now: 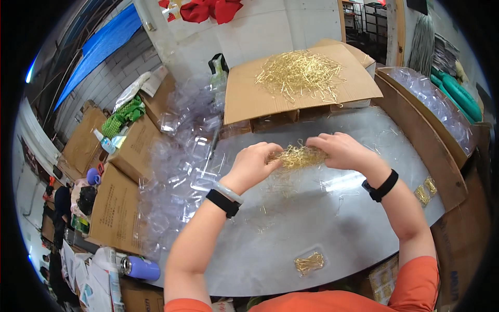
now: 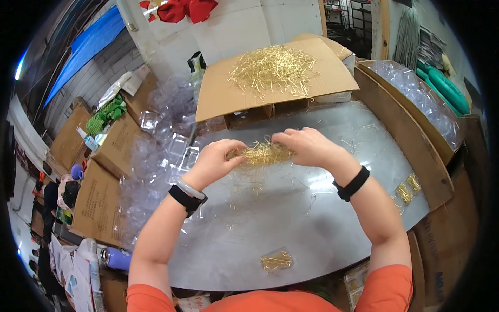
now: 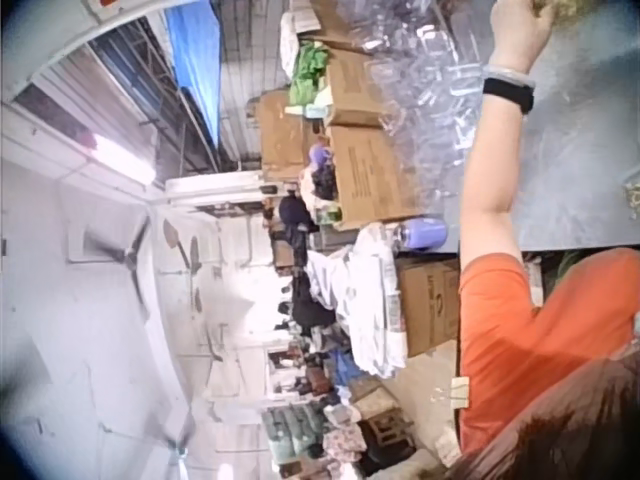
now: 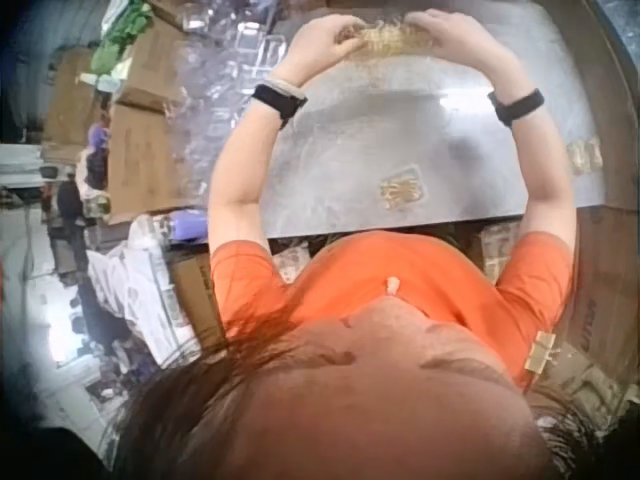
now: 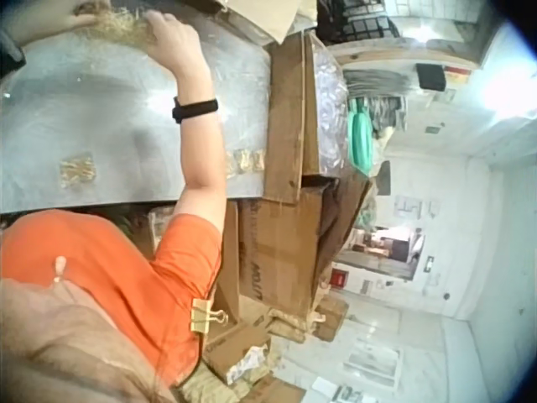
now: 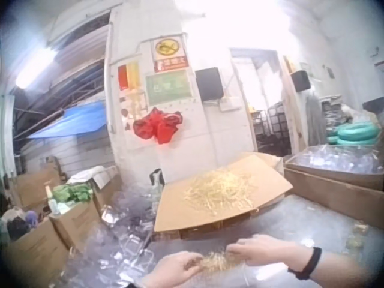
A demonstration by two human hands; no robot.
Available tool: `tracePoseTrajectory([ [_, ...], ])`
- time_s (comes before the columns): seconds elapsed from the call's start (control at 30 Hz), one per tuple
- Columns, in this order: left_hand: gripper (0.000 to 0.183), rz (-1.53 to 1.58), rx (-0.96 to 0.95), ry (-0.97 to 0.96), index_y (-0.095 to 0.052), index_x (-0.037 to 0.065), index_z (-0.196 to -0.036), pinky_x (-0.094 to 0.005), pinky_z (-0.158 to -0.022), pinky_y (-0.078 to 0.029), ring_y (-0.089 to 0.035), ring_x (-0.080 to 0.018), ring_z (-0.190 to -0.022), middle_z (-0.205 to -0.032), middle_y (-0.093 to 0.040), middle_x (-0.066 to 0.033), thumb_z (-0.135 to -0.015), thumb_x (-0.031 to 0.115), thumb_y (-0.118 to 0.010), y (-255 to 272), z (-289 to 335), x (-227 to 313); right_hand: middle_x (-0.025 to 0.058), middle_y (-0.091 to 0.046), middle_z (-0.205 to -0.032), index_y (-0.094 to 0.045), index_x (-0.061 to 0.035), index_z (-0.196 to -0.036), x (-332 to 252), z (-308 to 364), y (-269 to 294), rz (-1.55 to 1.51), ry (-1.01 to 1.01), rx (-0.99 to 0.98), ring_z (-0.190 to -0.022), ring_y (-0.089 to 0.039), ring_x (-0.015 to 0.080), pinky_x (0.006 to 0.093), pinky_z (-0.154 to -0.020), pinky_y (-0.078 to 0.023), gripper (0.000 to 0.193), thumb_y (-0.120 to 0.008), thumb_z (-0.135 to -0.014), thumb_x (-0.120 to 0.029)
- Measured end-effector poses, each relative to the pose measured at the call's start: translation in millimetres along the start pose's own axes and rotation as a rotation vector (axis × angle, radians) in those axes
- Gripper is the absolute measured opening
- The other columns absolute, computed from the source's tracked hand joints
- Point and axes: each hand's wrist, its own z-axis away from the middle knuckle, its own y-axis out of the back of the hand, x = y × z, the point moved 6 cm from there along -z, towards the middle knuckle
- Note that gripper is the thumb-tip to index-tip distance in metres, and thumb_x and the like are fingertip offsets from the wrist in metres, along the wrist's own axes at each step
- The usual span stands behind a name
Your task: The recorder is counting and placing small gold-colored metal components into plastic blister packaging on a workbench.
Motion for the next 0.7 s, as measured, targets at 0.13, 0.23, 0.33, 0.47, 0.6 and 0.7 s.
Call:
tracePoseTrajectory([
  [0.13, 0.029, 0.094, 0.182, -0.006, -0.068, 0.008, -0.115, -0.0364, -0.076, -0.055, -0.069, -0.026, -0.087, -0.101, -0.071, -0.0101, -0.088, 0.017, -0.074, 8.3, 2.3, 11.2, 0.0078, -0.062, -0.093, -0.065, -0.0122, -0.113, -8.0, 4.1, 23.2, 0.054, 0.143, 0.527, -0.095, -0.063, 0.0286, 0.051, -0.107, -0.04, 0.041, -0.064, -0.073, -0.004],
  [0.23, 0.026, -0.172, -0.03, 0.004, -0.068, 0.009, -0.112, -0.0393, -0.081, -0.055, -0.069, -0.0292, -0.094, -0.104, -0.07, -0.0106, -0.087, 0.013, -0.071, -14.6, -6.6, -11.0, 0.0072, -0.061, -0.088, -0.068, -0.0122, -0.1, 8.8, -16.1, -13.5, 0.283, 0.104, 0.251, -0.095, -0.063, 0.0281, 0.0522, -0.109, -0.038, 0.027, -0.064, -0.075, -0.005],
  [0.33, 0.029, -0.075, 0.0, 0.046, -0.065, 0.011, -0.114, -0.0412, -0.083, -0.055, -0.068, -0.0302, -0.096, -0.107, -0.069, -0.0088, -0.085, 0.009, -0.068, -18.1, -13.2, -13.2, 0.0069, -0.06, -0.087, -0.066, -0.0118, -0.087, 18.3, -14.2, -19.4, 0.252, 0.081, 0.441, -0.095, -0.063, 0.0278, 0.0566, -0.112, -0.035, 0.012, -0.064, -0.077, -0.007],
  [0.47, 0.034, -0.09, 0.023, 0.069, -0.064, 0.012, -0.116, -0.0419, -0.084, -0.055, -0.068, -0.03, -0.098, -0.109, -0.067, -0.008, -0.082, 0.01, -0.068, -19.6, -19.6, -16.4, 0.0091, -0.058, -0.092, -0.062, -0.0107, -0.092, 22.5, -9.6, -12.2, 0.153, 0.021, 0.57, -0.096, -0.062, 0.0308, 0.0488, -0.101, -0.044, 0.016, -0.064, -0.078, -0.005],
  [0.6, 0.036, -0.306, -0.119, -0.039, -0.064, 0.014, -0.118, -0.0425, -0.084, -0.055, -0.067, -0.0306, -0.101, -0.107, -0.066, -0.0076, -0.082, 0.013, -0.068, -31.7, -28.4, -25.8, 0.01, -0.056, -0.096, -0.059, -0.0089, -0.094, 33.4, -11.6, -16.7, 0.07, -0.011, 0.561, -0.096, -0.059, 0.0326, 0.0447, -0.085, -0.05, 0.018, -0.063, -0.078, -0.002],
  [0.7, 0.036, -0.29, 0.016, -0.057, -0.064, 0.016, -0.119, -0.043, -0.084, -0.055, -0.066, -0.0315, -0.101, -0.107, -0.066, -0.0073, -0.083, 0.014, -0.069, -23.0, -29.9, -18.0, 0.0095, -0.057, -0.098, -0.059, -0.009, -0.094, 38.4, -9.4, -14.3, 0.114, -0.016, 0.608, -0.095, -0.06, 0.0336, 0.0441, -0.079, -0.053, 0.016, -0.061, -0.08, -0.001],
])
